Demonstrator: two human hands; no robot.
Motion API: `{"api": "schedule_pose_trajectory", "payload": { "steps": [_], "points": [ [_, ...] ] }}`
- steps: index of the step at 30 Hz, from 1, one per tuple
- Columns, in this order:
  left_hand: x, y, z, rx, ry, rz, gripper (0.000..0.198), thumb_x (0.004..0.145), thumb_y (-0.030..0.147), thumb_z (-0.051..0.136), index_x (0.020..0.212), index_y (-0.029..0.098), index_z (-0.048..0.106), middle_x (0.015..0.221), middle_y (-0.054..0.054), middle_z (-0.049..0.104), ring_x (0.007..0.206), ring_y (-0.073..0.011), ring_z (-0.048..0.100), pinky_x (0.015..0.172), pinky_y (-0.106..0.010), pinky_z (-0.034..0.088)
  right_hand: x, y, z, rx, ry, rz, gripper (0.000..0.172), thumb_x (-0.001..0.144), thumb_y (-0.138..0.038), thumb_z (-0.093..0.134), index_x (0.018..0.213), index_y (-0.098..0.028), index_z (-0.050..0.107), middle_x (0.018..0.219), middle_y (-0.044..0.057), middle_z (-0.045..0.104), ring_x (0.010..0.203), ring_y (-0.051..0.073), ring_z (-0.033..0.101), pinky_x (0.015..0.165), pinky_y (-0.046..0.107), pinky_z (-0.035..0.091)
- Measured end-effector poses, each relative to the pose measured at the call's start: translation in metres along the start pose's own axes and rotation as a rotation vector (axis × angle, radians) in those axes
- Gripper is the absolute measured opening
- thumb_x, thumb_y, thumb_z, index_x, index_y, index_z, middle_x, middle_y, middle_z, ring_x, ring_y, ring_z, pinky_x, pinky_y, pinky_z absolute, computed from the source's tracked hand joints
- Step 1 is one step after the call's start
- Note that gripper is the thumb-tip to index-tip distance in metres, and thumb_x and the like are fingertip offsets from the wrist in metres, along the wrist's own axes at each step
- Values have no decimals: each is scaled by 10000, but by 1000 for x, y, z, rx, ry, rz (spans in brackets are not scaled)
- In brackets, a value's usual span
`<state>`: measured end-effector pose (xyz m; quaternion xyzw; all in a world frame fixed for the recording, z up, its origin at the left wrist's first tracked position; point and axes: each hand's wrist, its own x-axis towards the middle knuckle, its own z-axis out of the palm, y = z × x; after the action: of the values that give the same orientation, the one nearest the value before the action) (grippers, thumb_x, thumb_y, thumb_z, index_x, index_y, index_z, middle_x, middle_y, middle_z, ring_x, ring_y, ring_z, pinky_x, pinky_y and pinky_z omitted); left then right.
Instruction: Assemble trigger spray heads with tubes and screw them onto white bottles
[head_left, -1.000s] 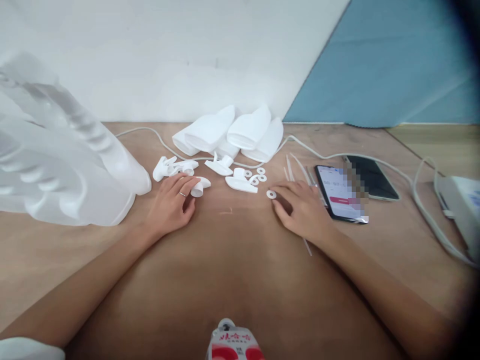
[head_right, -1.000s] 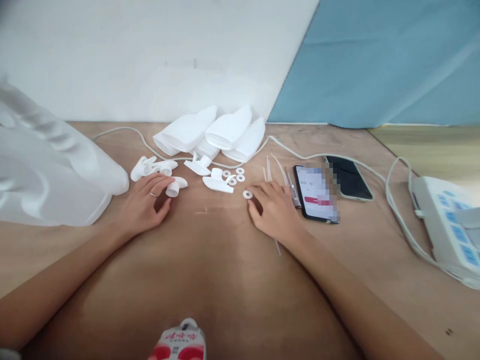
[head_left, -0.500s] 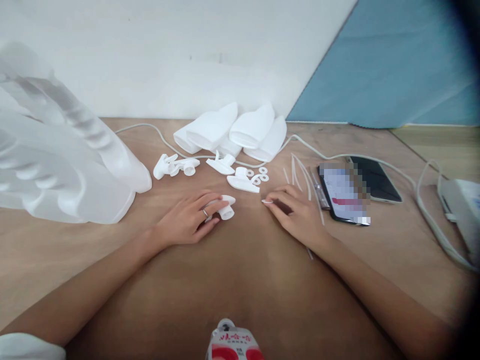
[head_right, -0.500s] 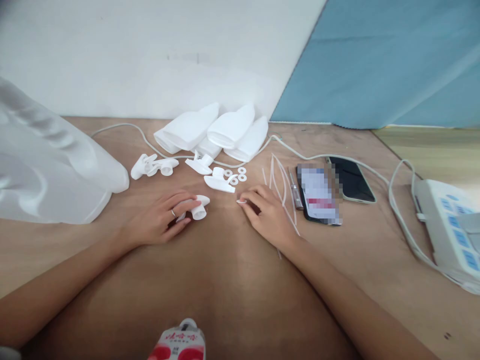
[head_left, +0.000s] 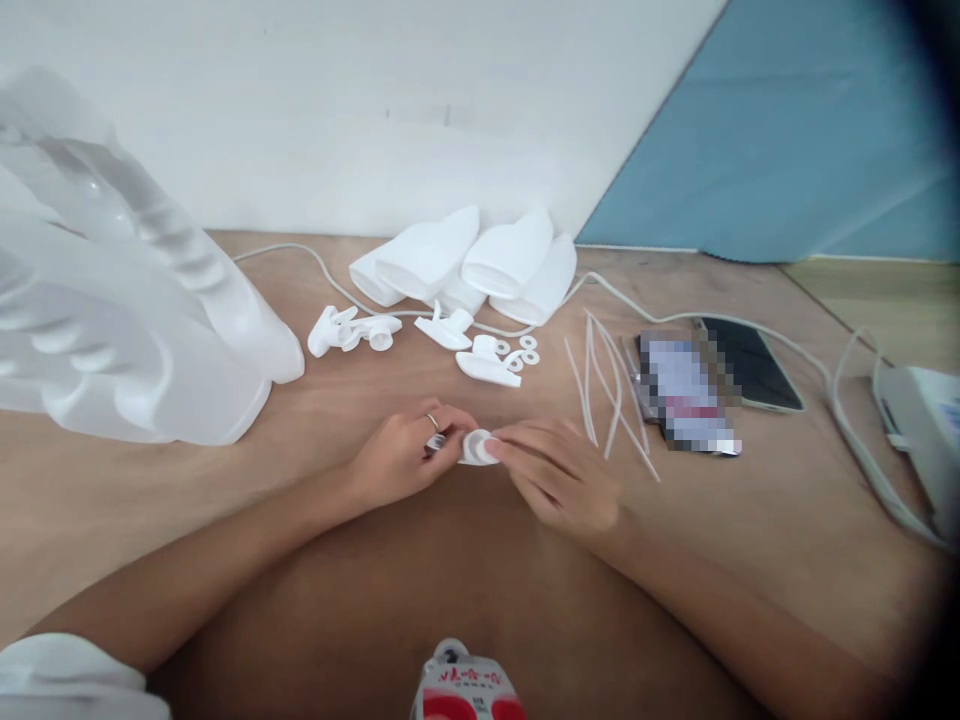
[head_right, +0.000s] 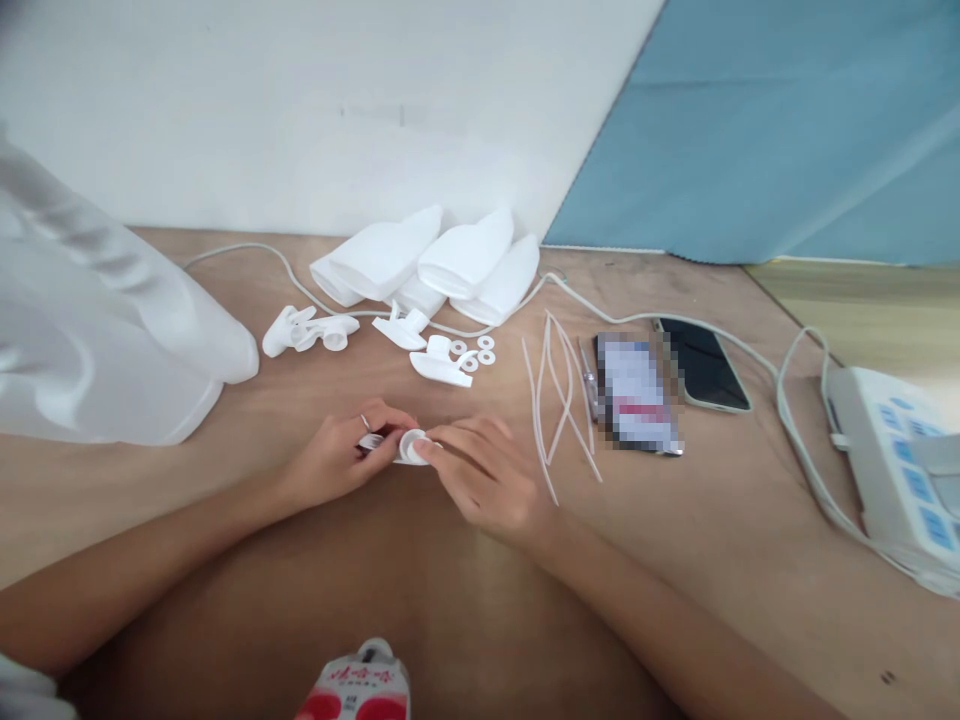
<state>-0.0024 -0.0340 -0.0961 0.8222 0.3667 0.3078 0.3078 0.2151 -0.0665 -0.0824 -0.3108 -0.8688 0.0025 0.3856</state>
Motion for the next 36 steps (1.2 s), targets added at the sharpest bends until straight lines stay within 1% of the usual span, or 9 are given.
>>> {"api": "schedule_pose_trajectory", "payload": {
  "steps": [5,9,11,13,15,20,28,32,36],
  "points": [
    [-3,-1,-4,-32,-43,4,194,951,249,446,1074,214,592,981,-23,667,874,-137,642,789,-265,509,-4,3,6,62,-112,59,513,841,-80,544,1320,-261,512,1228,104,599,1117,241,586,924,437,510],
    [-8,-2,-12,-58,-66,23,256,962,253,420,1203,221,500,1118,-48,656,963,-153,643,843,-286,524,-6,6,8,143,-195,49,585,856,-118,565,1397,-278,410,1220,97,604,1121,229,581,932,429,503],
    [-9,-4,-15,-20,-95,152,308,938,274,482,1240,219,463,1154,-71,646,994,-172,642,856,-305,531,-6,7,9,149,-178,40,586,860,-118,569,1400,-266,399,1176,92,628,1092,213,597,923,411,503],
    [-9,-6,-16,98,-112,321,372,904,292,554,1256,223,455,1187,-92,636,1041,-196,633,879,-329,528,-6,8,10,149,-161,34,557,869,-120,558,1389,-250,405,1147,89,644,1072,199,611,921,395,501],
    [-8,-9,-15,213,-103,423,383,896,288,573,1259,231,464,1194,-91,637,1058,-198,630,885,-335,526,-7,9,12,136,-158,26,513,881,-131,545,1366,-245,423,1132,86,653,1055,191,622,921,389,501],
    [-6,-10,-11,247,-81,430,302,918,239,541,1217,229,502,1150,-64,667,1000,-163,649,848,-300,540,-10,9,15,78,-159,25,415,899,-162,545,1298,-252,474,1115,75,655,1040,188,629,919,378,516],
    [-6,-11,-10,251,-61,469,269,915,226,541,1182,210,515,1138,-77,669,999,-162,655,841,-286,552,-11,10,18,16,-171,32,323,911,-194,541,1232,-235,549,1068,76,670,1006,196,643,870,346,554],
    [-4,-12,-9,271,-58,498,253,913,218,534,1165,200,516,1107,-91,670,963,-171,661,818,-297,559,-6,11,16,4,-136,-16,330,886,-158,563,1210,-223,563,1023,68,683,945,185,660,853,335,562],
    [-4,-11,-8,341,-46,569,235,906,209,538,1137,169,516,1063,-112,670,917,-184,665,783,-308,569,-2,13,13,-25,-144,-124,249,885,-152,549,1127,-209,570,924,55,685,846,167,668,823,334,567]
  ]
}}
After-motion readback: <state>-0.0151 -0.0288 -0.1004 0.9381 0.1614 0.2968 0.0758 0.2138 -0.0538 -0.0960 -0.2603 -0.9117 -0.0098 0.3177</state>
